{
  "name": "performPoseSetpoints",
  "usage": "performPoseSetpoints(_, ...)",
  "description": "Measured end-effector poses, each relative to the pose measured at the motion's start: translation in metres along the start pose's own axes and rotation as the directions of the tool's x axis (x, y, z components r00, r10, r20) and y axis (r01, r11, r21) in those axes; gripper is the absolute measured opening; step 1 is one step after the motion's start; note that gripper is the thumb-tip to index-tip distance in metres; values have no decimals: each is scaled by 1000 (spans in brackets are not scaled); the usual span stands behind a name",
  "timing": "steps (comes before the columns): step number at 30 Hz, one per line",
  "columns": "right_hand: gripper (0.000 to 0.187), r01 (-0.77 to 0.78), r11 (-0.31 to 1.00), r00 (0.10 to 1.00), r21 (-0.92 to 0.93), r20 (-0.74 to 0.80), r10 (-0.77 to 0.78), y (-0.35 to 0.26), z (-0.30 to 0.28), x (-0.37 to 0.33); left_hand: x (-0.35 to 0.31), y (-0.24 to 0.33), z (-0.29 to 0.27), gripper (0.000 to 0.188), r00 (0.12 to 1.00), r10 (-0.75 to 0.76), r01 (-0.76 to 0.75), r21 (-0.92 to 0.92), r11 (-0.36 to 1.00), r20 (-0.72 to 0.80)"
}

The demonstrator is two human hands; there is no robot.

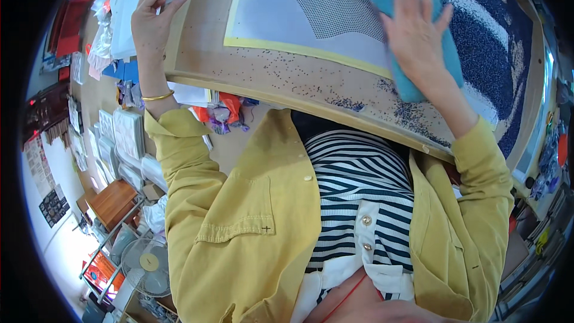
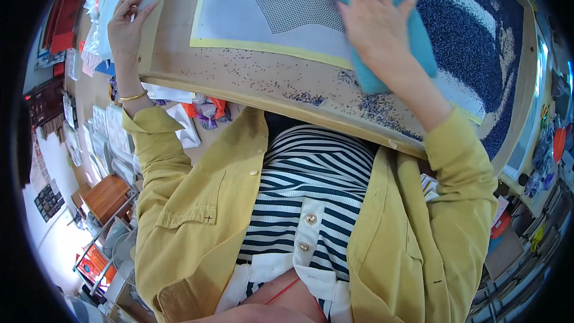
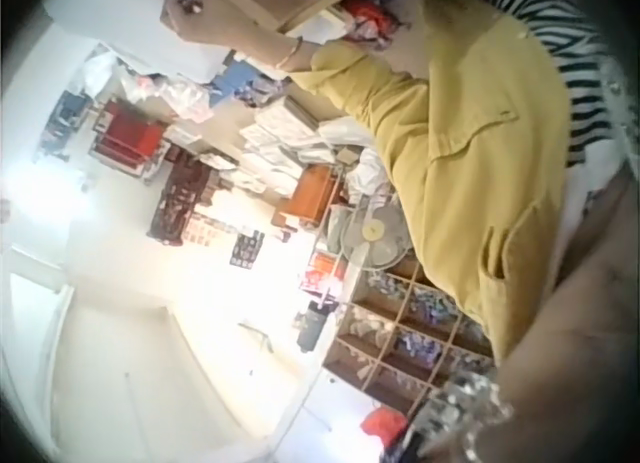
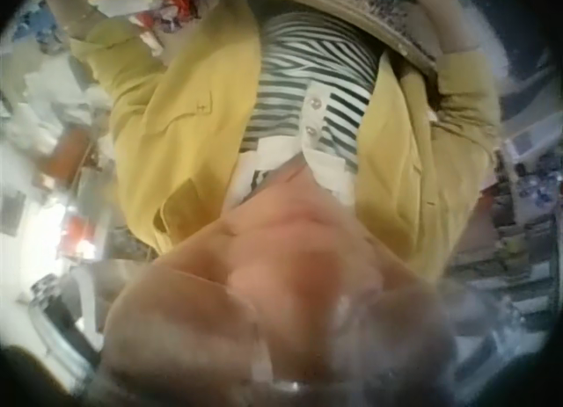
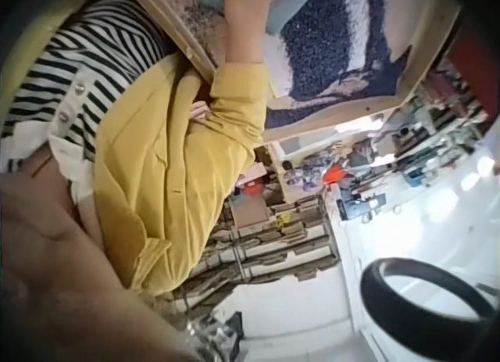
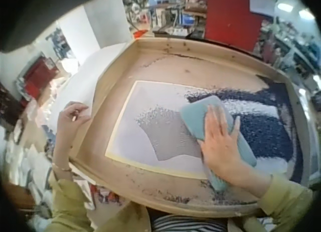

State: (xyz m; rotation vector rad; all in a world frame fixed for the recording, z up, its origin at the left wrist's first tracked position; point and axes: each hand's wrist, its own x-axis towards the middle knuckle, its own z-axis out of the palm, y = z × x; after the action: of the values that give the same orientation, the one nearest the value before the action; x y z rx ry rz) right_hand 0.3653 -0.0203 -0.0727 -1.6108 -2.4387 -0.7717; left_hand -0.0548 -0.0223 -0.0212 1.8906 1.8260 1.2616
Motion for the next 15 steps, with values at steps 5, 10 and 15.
performPoseSetpoints(5, 50, -4, 997, 999, 83, 33, 1, 89, 32, -11, -1, -3, -9, 22, 1000, 5, -5, 27, 1000, -6)
performPoseSetpoints(10, 53, -83, 691, 977, 718, 195, -86, 117, 52, 54, 9, -4, -2, 21, 1000, -1, 1, 36, 999, 17)
performPoseSetpoints(15, 47, -116, 451, 953, 885, 227, -199, 61, 19, 67, 9, -3, -2, 18, 996, -18, 11, 85, 996, 89)
